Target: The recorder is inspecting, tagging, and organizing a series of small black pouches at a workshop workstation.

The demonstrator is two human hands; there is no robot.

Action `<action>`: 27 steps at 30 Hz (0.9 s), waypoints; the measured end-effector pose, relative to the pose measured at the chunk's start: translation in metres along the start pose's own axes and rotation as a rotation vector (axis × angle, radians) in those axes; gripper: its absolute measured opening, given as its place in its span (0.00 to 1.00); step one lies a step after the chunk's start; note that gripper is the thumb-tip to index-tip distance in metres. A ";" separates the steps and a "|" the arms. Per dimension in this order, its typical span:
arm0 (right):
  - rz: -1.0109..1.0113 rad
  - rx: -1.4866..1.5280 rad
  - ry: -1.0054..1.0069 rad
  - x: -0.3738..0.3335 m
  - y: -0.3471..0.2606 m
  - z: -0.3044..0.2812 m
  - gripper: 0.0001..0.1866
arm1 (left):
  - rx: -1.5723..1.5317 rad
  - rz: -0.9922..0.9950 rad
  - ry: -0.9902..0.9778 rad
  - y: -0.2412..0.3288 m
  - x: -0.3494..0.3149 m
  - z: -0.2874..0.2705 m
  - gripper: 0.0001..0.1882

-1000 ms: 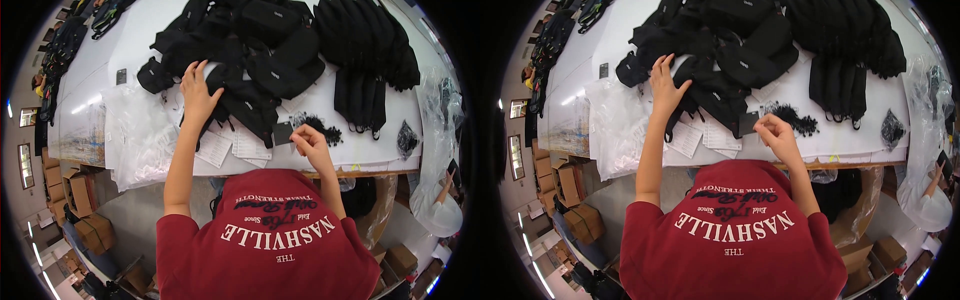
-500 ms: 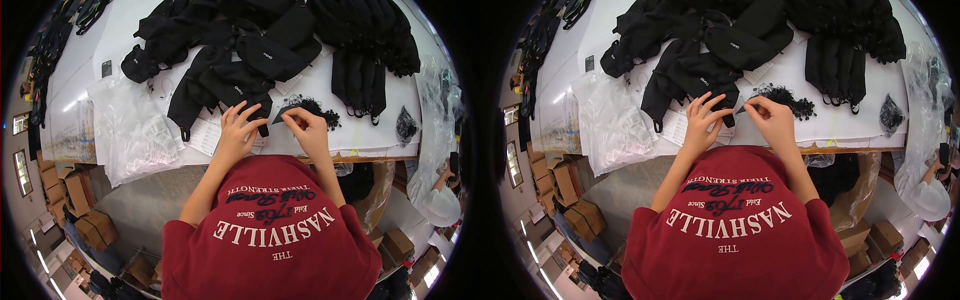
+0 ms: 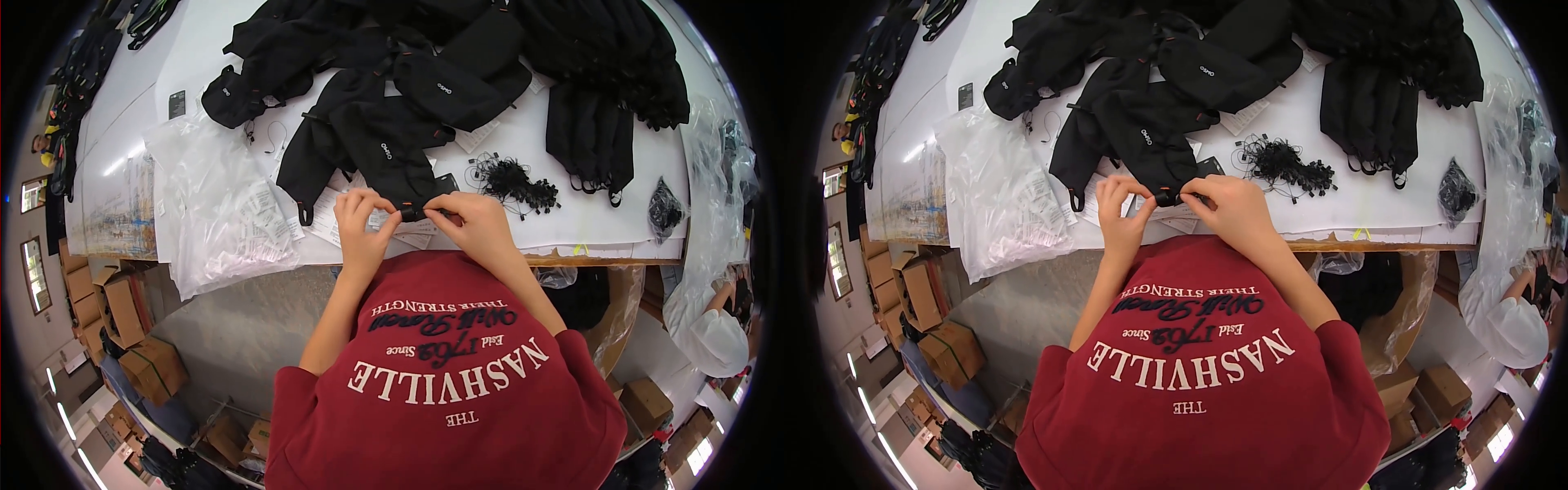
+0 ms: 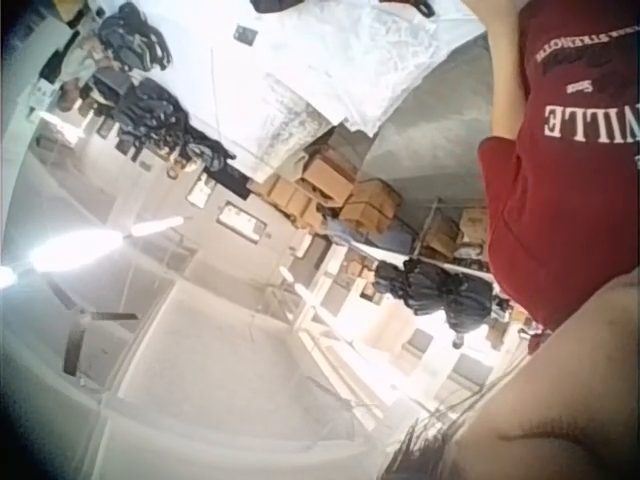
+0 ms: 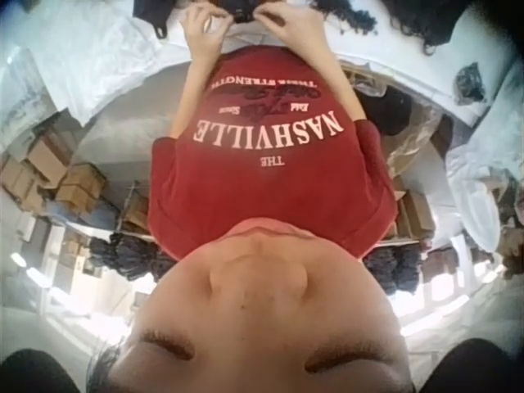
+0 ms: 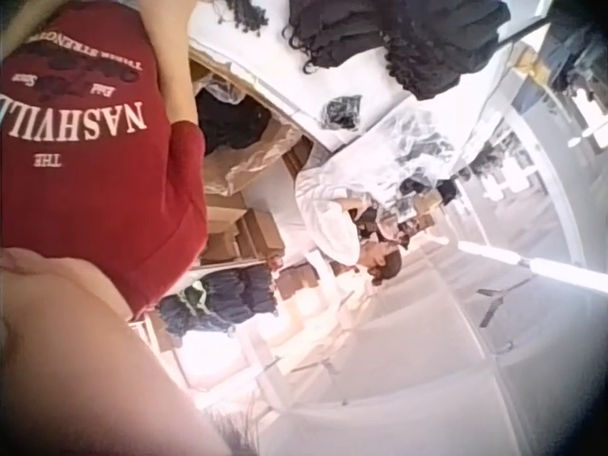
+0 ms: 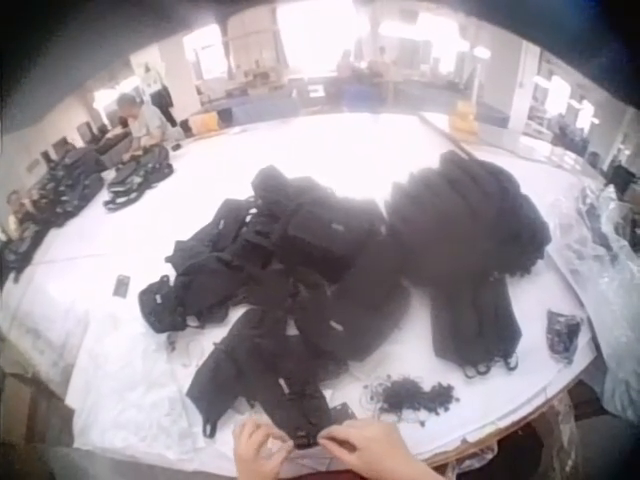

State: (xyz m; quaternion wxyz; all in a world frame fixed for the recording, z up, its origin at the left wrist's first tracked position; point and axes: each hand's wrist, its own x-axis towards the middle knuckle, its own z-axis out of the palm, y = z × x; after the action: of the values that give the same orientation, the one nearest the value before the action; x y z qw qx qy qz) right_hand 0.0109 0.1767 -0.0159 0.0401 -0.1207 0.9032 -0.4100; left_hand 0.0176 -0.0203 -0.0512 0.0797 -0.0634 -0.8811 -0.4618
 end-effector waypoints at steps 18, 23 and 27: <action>-0.234 -0.018 0.106 -0.001 -0.001 0.009 0.04 | -0.445 -0.313 -0.191 0.026 0.001 -0.009 0.07; -0.210 0.033 0.108 -0.002 -0.004 0.012 0.03 | -0.210 -0.100 -0.056 0.029 -0.004 -0.005 0.06; 0.116 0.509 0.033 -0.001 -0.009 0.000 0.03 | -0.270 -0.058 0.039 0.037 0.004 -0.010 0.05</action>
State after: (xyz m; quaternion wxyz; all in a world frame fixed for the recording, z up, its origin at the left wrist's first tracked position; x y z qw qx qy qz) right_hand 0.0132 0.1709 -0.0094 0.0781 -0.0480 0.7769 -0.6229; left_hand 0.0219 -0.0073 -0.0148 0.0739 -0.0390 -0.8107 -0.5794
